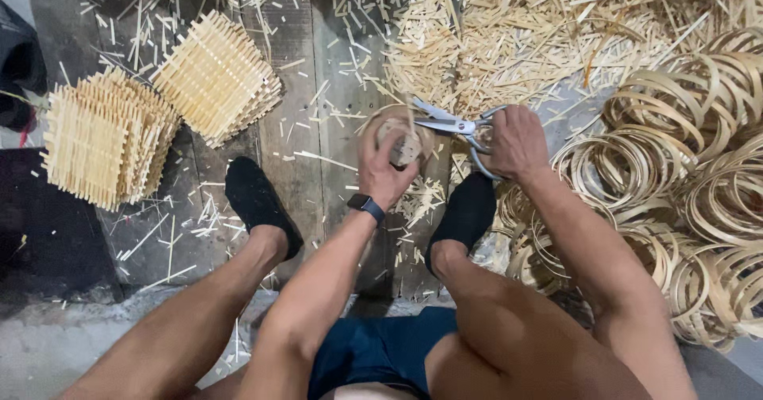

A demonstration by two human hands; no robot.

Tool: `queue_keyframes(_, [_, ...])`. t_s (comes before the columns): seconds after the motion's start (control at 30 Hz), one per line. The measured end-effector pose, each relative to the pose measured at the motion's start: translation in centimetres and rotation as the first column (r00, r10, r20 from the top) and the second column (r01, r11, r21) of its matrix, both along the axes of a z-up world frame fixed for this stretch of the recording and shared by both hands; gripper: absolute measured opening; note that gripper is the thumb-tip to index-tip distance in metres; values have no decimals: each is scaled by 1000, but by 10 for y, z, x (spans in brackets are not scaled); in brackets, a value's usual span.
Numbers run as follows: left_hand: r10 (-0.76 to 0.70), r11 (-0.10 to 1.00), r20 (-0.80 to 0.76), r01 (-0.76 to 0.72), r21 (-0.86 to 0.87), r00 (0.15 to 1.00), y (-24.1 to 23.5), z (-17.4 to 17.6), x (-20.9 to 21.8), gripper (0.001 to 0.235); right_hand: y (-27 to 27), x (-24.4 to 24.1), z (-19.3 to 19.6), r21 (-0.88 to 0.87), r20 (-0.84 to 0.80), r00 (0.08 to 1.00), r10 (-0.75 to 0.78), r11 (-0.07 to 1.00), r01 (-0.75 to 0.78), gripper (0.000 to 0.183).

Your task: The person sits on the floor and assembles small round bamboo baskets. They place a woven bamboo base on a wooden block, fit a circular bamboo rim around it, and use shears to trim excess material. The finished baskets are stacked nearby.

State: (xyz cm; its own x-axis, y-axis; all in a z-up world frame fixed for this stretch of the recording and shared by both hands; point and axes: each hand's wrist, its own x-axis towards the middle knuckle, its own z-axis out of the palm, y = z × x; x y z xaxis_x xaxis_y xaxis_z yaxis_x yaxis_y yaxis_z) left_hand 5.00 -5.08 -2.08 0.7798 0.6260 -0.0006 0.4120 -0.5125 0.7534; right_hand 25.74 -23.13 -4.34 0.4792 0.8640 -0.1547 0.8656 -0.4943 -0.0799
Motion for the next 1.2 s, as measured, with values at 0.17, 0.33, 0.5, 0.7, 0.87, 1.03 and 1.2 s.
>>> queue_keyframes(0.17, [-162, 986, -2, 162, -37, 987, 17, -1, -3, 60, 1, -1, -7, -253, -117, 991, -70, 967, 39, 35])
queue_keyframes(0.33, [-60, 996, 29, 62, -58, 998, 15, 0, 3, 57, -20, 10, -6, -23, -111, 992, -63, 998, 60, 33])
queue_keyframes(0.5, [-170, 981, 31, 172, -87, 985, 17, -9, 3, 50, -5, -3, -7, 38, -21, 999, -31, 999, 31, 52])
queue_keyframes(0.7, [-108, 993, 7, 108, -46, 994, 17, -9, -2, 80, -14, 4, -18, 18, -105, 994, -41, 999, 43, 34])
queue_keyframes(0.87, [30, 988, -31, -35, -150, 999, 11, -7, -6, 77, -29, 16, -9, -55, -179, 967, -183, 983, 175, 35])
queue_keyframes(1.03, [-110, 986, 55, 116, -123, 992, 20, -4, -5, 71, -4, 6, 17, -367, -187, 967, -172, 926, 94, 68])
queue_keyframes(1.2, [-150, 986, 6, 150, -73, 989, 14, -2, -3, 70, 5, -9, 3, -291, -155, 980, -121, 954, 71, 58])
